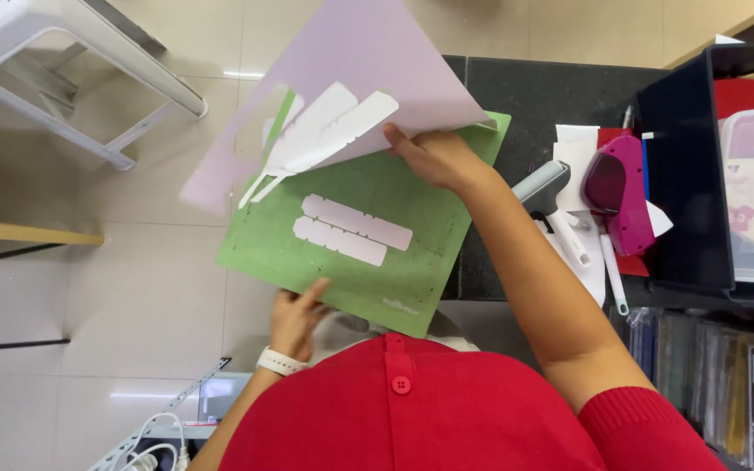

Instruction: Operating a paper cutting machine, weeding cutouts from a mat, and folding the paper into shapes.

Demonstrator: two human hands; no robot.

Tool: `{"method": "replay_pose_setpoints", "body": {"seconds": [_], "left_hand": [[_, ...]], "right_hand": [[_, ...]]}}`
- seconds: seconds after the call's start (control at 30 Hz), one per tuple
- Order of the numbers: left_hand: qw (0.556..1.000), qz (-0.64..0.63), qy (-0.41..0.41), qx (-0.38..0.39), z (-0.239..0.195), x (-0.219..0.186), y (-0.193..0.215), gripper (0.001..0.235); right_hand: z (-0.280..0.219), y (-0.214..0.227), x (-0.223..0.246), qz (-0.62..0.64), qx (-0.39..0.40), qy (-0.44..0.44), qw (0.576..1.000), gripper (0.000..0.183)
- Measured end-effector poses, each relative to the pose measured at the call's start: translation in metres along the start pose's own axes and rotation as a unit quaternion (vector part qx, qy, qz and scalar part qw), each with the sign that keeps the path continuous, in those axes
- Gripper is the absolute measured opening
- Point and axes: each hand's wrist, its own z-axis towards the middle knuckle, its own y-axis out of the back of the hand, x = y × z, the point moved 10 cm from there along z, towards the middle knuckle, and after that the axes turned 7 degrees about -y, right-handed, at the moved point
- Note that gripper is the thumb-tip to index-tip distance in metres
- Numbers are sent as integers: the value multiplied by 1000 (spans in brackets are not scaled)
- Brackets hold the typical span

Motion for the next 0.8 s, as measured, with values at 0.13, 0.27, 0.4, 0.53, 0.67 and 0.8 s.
{"method": "replay_pose_setpoints", "body": {"seconds": [0.13, 0.27, 0.4, 0.53, 0.67, 0.8], "left_hand": [[997, 10, -71, 17, 95, 94, 36, 67], [951, 47, -303, 27, 11, -114, 5, 41], [892, 102, -434, 70, -40, -250, 16, 26], [776, 345, -524, 68, -138, -365, -3, 37], [766, 348, -489, 231, -178, -396, -58, 48], [750, 361, -425, 357, -136, -351, -130, 47]], "right_hand": [[-12, -3, 18, 57, -23, 27, 998, 87], [-32, -5, 45, 107, -23, 114, 987, 75], [-91, 26, 98, 98, -156, 315, 931, 49], [-170, 69, 131, 85, -322, 406, 851, 40], [-157, 50, 130, -109, -382, 337, 853, 52], [-120, -5, 95, -68, -320, 313, 892, 63]]}}
